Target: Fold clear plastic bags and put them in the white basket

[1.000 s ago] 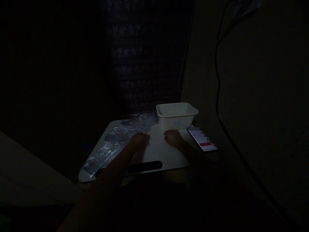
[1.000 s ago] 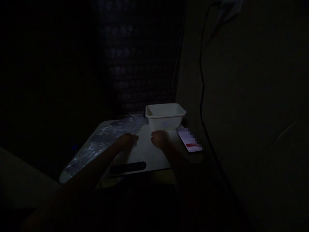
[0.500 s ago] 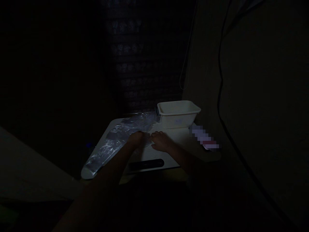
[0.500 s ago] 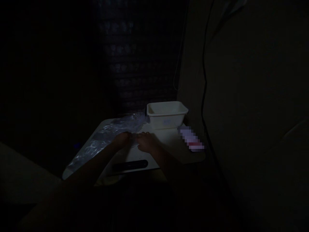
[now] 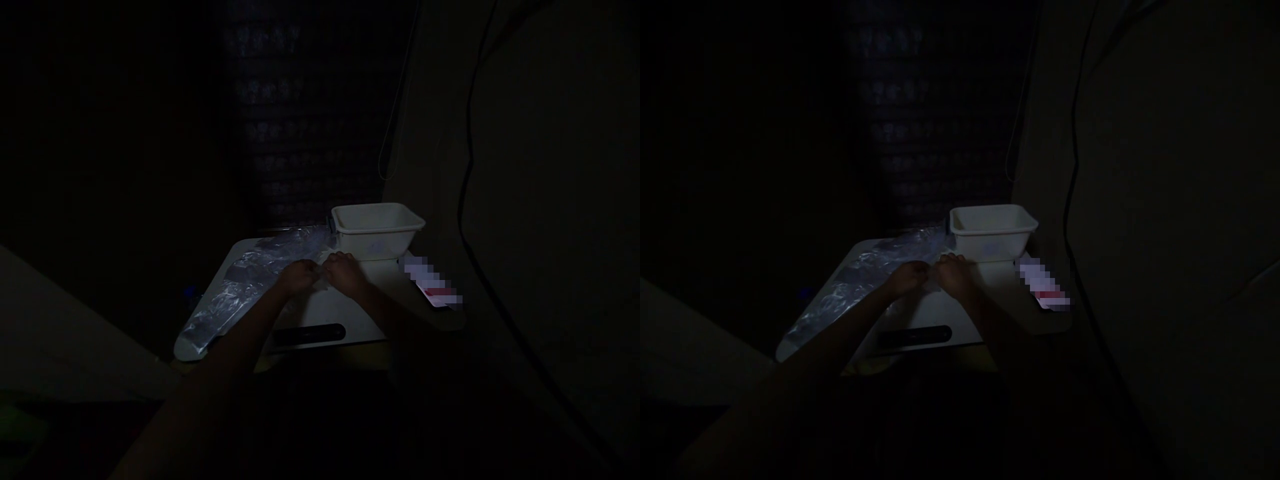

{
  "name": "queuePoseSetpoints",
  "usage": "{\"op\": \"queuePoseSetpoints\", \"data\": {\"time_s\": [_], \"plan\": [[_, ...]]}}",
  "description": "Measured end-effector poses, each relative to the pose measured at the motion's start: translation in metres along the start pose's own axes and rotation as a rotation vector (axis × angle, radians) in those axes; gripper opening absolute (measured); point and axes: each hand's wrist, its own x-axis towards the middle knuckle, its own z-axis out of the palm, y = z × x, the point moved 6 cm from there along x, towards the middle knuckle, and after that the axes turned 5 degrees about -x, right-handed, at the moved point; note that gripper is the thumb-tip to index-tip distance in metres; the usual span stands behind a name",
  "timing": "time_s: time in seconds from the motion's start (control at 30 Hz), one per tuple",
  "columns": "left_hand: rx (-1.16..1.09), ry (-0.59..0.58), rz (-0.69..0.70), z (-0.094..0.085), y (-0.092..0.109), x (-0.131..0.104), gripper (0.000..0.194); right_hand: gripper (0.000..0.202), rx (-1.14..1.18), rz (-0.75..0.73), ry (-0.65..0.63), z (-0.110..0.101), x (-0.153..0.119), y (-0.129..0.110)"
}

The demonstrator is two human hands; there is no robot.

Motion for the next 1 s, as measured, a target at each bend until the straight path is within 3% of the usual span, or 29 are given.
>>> {"op": "queuePoseSetpoints", "data": {"time_s": [0.27, 0.37, 0.5, 0.6, 0.7, 0.77, 0.93, 1.0], "plan": [[0.002, 0.157, 0.073, -0.007, 0.024, 0.005, 0.026, 0.019, 0.157, 0.193, 0.163, -0.024, -0.016, 0.053], [-0.24, 0.142, 0.068, -0.002, 0.023, 0.011, 0.022, 0.018, 0.236, 0.256, 0.229, -0.028, -0.026, 0.073], [-0.726, 0.128, -0.035, 0.008, 0.019, 0.017, 0.018, 0.026, 0.339, 0.384, 0.305, -0.025, -0.041, 0.093], [-0.958, 0.156, -0.108, 0.011, 0.018, 0.018, 0.015, 0.037, 0.379, 0.314, 0.278, -0.019, -0.046, 0.088], [-0.999, 0.161, -0.115, 0.01, 0.021, 0.017, 0.012, 0.04, 0.332, 0.196, 0.26, -0.02, -0.044, 0.074], [-1.009, 0.161, -0.118, 0.007, 0.022, 0.015, 0.011, 0.042, 0.316, 0.196, 0.259, -0.023, -0.041, 0.07], [-1.15, 0.147, -0.171, 0.003, 0.028, 0.011, 0.013, 0.018, 0.242, 0.137, 0.192, -0.03, -0.032, 0.059], [-1.168, 0.146, -0.192, 0.002, 0.029, 0.009, 0.015, 0.018, 0.215, 0.135, 0.186, -0.032, -0.031, 0.059]]}}
